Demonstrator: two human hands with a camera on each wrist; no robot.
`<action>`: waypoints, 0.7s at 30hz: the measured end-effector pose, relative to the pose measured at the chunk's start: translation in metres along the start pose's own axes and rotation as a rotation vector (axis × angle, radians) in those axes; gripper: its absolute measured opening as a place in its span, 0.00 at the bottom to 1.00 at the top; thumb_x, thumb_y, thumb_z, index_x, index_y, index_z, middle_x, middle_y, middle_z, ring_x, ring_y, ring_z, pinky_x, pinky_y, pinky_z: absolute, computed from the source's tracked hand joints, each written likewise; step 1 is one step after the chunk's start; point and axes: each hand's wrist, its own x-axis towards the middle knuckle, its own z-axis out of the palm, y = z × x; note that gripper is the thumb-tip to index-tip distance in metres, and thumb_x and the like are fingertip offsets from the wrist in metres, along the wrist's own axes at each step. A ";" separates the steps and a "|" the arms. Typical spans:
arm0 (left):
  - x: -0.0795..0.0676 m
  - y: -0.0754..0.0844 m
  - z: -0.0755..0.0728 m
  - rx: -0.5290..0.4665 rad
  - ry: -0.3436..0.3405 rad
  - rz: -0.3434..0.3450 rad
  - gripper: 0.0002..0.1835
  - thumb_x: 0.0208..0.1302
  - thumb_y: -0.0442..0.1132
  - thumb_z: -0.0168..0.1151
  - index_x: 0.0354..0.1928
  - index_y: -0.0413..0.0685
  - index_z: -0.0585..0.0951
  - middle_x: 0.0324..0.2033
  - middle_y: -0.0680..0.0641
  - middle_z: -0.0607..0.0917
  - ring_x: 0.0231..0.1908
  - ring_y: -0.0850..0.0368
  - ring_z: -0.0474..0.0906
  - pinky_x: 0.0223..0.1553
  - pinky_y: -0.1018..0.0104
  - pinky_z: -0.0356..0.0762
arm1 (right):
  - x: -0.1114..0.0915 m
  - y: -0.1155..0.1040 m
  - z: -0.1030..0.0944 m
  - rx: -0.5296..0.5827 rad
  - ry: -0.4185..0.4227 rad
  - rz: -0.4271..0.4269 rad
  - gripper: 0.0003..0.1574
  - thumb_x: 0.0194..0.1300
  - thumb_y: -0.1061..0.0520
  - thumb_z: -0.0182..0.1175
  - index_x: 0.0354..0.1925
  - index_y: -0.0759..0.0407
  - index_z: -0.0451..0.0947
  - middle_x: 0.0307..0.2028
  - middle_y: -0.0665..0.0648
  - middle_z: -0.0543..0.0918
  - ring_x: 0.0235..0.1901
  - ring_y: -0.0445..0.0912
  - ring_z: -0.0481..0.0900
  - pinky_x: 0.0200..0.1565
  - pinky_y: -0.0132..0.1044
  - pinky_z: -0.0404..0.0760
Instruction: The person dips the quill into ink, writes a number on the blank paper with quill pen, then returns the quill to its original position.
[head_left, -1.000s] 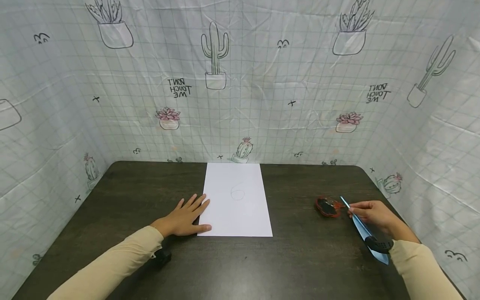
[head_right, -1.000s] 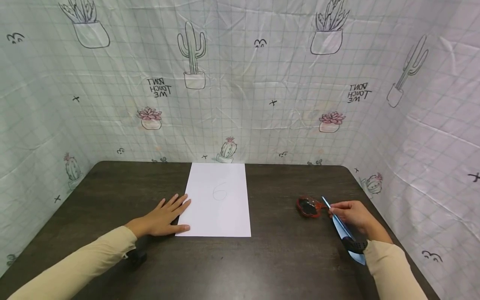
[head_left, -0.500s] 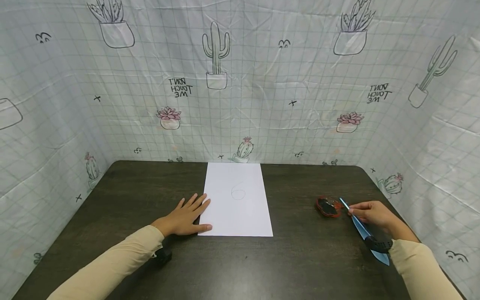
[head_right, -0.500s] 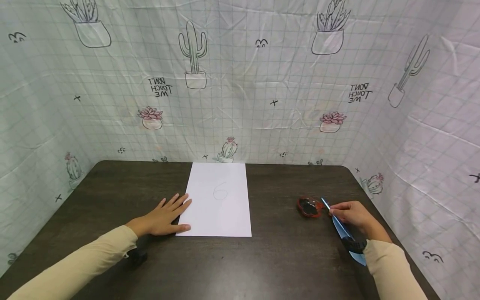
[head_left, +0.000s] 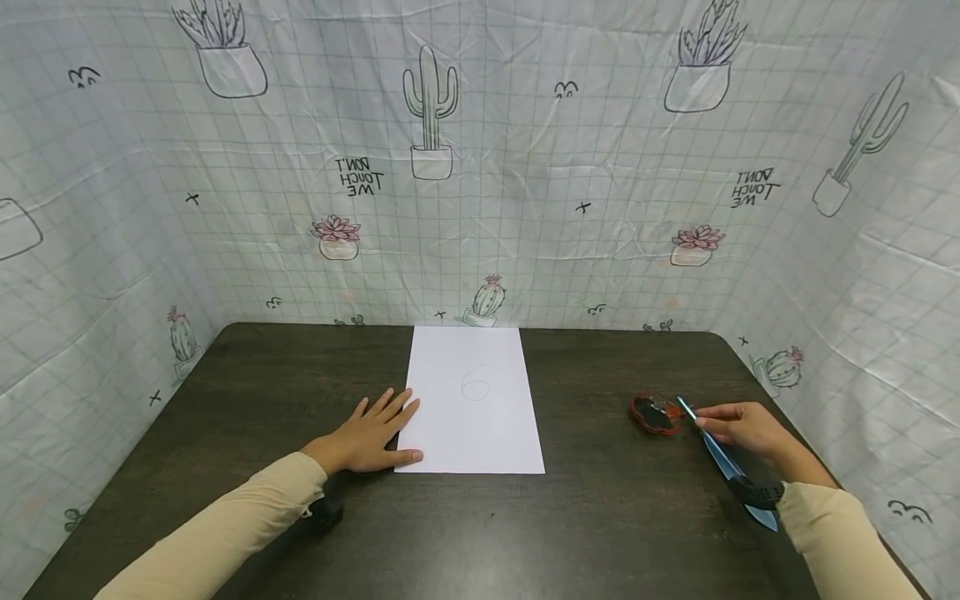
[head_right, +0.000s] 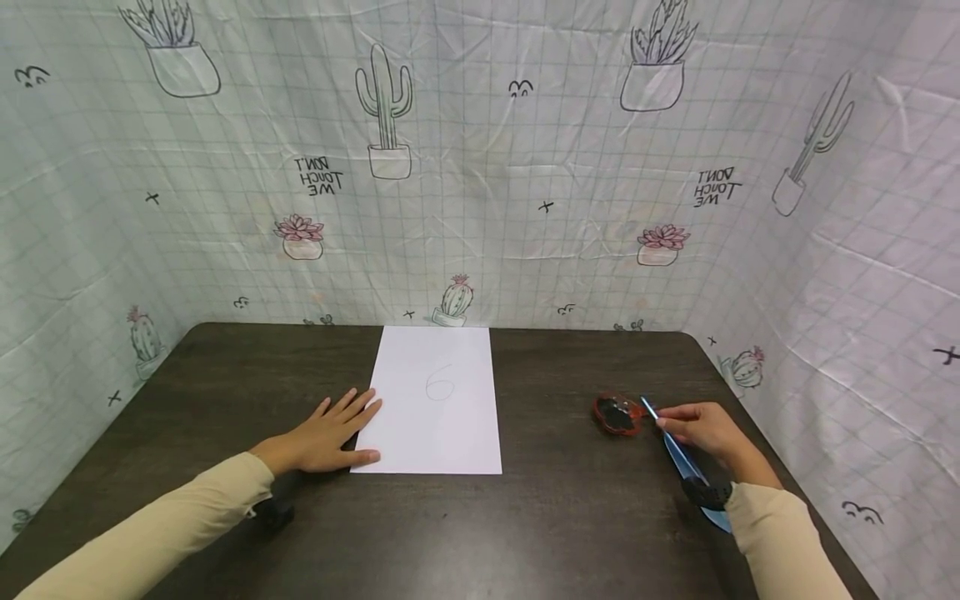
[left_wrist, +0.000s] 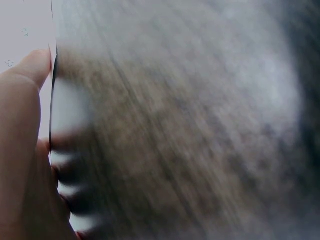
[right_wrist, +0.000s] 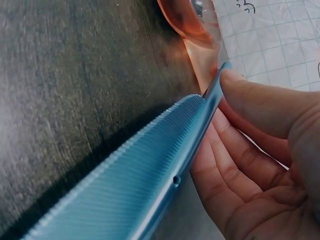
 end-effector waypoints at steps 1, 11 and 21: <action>0.000 0.000 0.000 0.000 0.001 0.004 0.48 0.65 0.67 0.50 0.76 0.47 0.49 0.75 0.42 0.45 0.73 0.38 0.37 0.66 0.32 0.33 | 0.000 0.000 0.000 -0.005 0.002 -0.003 0.32 0.68 0.50 0.60 0.56 0.76 0.73 0.49 0.70 0.81 0.37 0.36 0.81 0.39 0.36 0.83; 0.003 -0.003 0.004 0.009 -0.012 -0.018 0.48 0.64 0.71 0.47 0.77 0.55 0.45 0.76 0.49 0.41 0.74 0.45 0.33 0.68 0.35 0.32 | -0.003 0.003 -0.002 0.048 -0.005 -0.016 0.31 0.68 0.53 0.60 0.56 0.79 0.71 0.49 0.70 0.81 0.36 0.33 0.80 0.39 0.34 0.83; 0.003 -0.001 0.002 0.008 -0.017 -0.016 0.48 0.64 0.71 0.47 0.77 0.53 0.46 0.76 0.46 0.42 0.74 0.43 0.34 0.68 0.35 0.32 | -0.006 -0.001 -0.011 0.005 -0.007 -0.020 0.32 0.72 0.52 0.54 0.56 0.83 0.69 0.46 0.70 0.83 0.36 0.38 0.84 0.39 0.33 0.83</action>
